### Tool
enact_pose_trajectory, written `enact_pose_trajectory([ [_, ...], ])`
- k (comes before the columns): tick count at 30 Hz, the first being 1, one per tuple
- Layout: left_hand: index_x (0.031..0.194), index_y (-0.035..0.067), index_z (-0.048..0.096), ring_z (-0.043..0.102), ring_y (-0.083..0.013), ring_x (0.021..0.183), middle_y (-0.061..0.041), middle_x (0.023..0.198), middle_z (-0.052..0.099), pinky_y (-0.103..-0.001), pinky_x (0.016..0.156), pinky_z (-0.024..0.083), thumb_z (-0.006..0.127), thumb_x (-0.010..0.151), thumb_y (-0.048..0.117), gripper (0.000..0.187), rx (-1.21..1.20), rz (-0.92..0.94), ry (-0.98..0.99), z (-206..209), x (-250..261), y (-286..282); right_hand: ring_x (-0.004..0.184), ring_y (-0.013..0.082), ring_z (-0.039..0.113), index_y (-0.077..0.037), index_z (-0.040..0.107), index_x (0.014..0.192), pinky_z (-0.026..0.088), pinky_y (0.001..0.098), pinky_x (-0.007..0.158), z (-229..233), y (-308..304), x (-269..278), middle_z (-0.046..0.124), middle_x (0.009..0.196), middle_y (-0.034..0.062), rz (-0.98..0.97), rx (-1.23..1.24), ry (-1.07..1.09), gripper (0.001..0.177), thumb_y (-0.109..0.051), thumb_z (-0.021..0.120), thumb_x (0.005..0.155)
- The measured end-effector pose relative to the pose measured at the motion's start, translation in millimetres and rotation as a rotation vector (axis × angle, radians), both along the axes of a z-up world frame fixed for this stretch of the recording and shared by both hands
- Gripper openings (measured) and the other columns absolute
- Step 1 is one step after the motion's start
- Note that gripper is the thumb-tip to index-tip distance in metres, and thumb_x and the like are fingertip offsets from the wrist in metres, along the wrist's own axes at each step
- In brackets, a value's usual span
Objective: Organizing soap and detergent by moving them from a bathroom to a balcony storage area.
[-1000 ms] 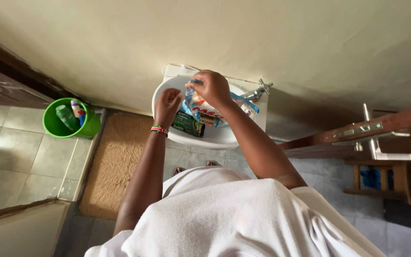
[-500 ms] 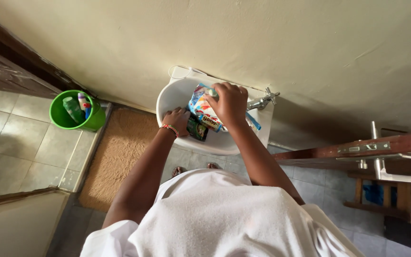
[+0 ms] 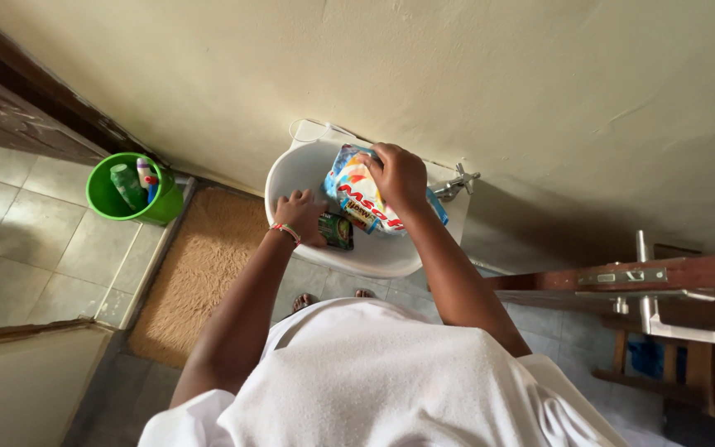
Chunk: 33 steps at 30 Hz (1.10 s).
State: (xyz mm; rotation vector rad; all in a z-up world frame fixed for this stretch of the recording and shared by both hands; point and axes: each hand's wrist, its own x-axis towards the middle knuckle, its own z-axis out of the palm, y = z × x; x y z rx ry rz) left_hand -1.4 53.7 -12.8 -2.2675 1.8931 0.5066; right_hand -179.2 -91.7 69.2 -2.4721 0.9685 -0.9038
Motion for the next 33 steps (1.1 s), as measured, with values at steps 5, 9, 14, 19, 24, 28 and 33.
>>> enact_pose_trajectory([
  [5, 0.122, 0.029, 0.068, 0.053, -0.0331, 0.121, -0.008, 0.12, 0.058, -0.051, 0.101, 0.044, 0.091, 0.052, 0.043, 0.075, -0.167, 0.13, 0.14, 31, 3, 32, 0.079, 0.0352, 0.071, -0.005, 0.074, 0.102, 0.054, 0.0431, 0.069, -4, -1, -1, 0.074, 0.091, 0.0154, 0.022, 0.043, -0.032, 0.029, -0.033, 0.074, 0.094],
  [9, 0.12, 0.023, 0.069, 0.054, -0.0356, 0.117, -0.011, 0.117, 0.059, -0.05, 0.1, 0.044, 0.091, 0.056, 0.039, 0.07, -0.343, 0.276, 0.363, 51, -4, 56, 0.081, 0.0342, 0.071, -0.009, 0.075, 0.106, 0.055, 0.0419, 0.069, -17, -7, -6, 0.074, 0.094, 0.0139, 0.063, 0.044, -0.093, 0.019, -0.023, 0.072, 0.094],
  [14, 0.133, 0.008, 0.055, 0.064, -0.0295, 0.112, -0.017, 0.123, 0.062, -0.041, 0.096, 0.053, 0.084, 0.07, 0.043, 0.078, -0.528, 0.559, 0.887, 14, -11, 78, 0.08, 0.0321, 0.072, -0.012, 0.076, 0.109, 0.055, 0.0405, 0.069, -10, 2, -11, 0.074, 0.091, 0.0133, 0.111, 0.092, -0.079, 0.019, -0.018, 0.073, 0.092],
  [19, 0.147, 0.005, 0.046, 0.062, -0.0213, 0.117, -0.015, 0.129, 0.065, -0.033, 0.096, 0.049, 0.078, 0.079, 0.039, 0.082, -0.587, 0.962, 1.401, -28, -32, 95, 0.073, 0.0291, 0.073, -0.014, 0.076, 0.109, 0.055, 0.0389, 0.065, -5, -4, -11, 0.075, 0.085, 0.0113, 0.176, 0.161, -0.023, 0.02, -0.018, 0.072, 0.09],
  [24, 0.148, -0.005, 0.043, 0.061, -0.0242, 0.117, -0.02, 0.13, 0.062, -0.038, 0.097, 0.05, 0.073, 0.086, 0.035, 0.08, -0.661, 1.137, 1.603, -51, -53, 108, 0.07, 0.0286, 0.073, -0.011, 0.076, 0.105, 0.054, 0.0385, 0.062, -12, -18, 9, 0.074, 0.081, 0.0118, 0.217, 0.151, -0.036, 0.018, -0.027, 0.07, 0.099],
  [28, 0.149, -0.005, 0.04, 0.06, -0.023, 0.124, -0.019, 0.134, 0.061, -0.037, 0.103, 0.049, 0.075, 0.087, 0.035, 0.082, -0.734, 1.14, 1.649, -53, -65, 113, 0.067, 0.0289, 0.072, -0.009, 0.075, 0.1, 0.053, 0.0393, 0.061, -3, -27, 28, 0.074, 0.078, 0.0119, 0.256, 0.223, -0.006, 0.023, -0.031, 0.069, 0.099],
  [33, 0.147, -0.006, 0.039, 0.06, -0.0214, 0.124, -0.015, 0.134, 0.061, -0.038, 0.103, 0.052, 0.075, 0.088, 0.036, 0.081, -0.815, 1.149, 1.746, -29, -86, 113, 0.07, 0.0324, 0.07, -0.006, 0.074, 0.093, 0.053, 0.041, 0.061, 1, -34, 21, 0.073, 0.079, 0.0138, 0.281, 0.143, -0.029, 0.026, -0.032, 0.075, 0.096],
])
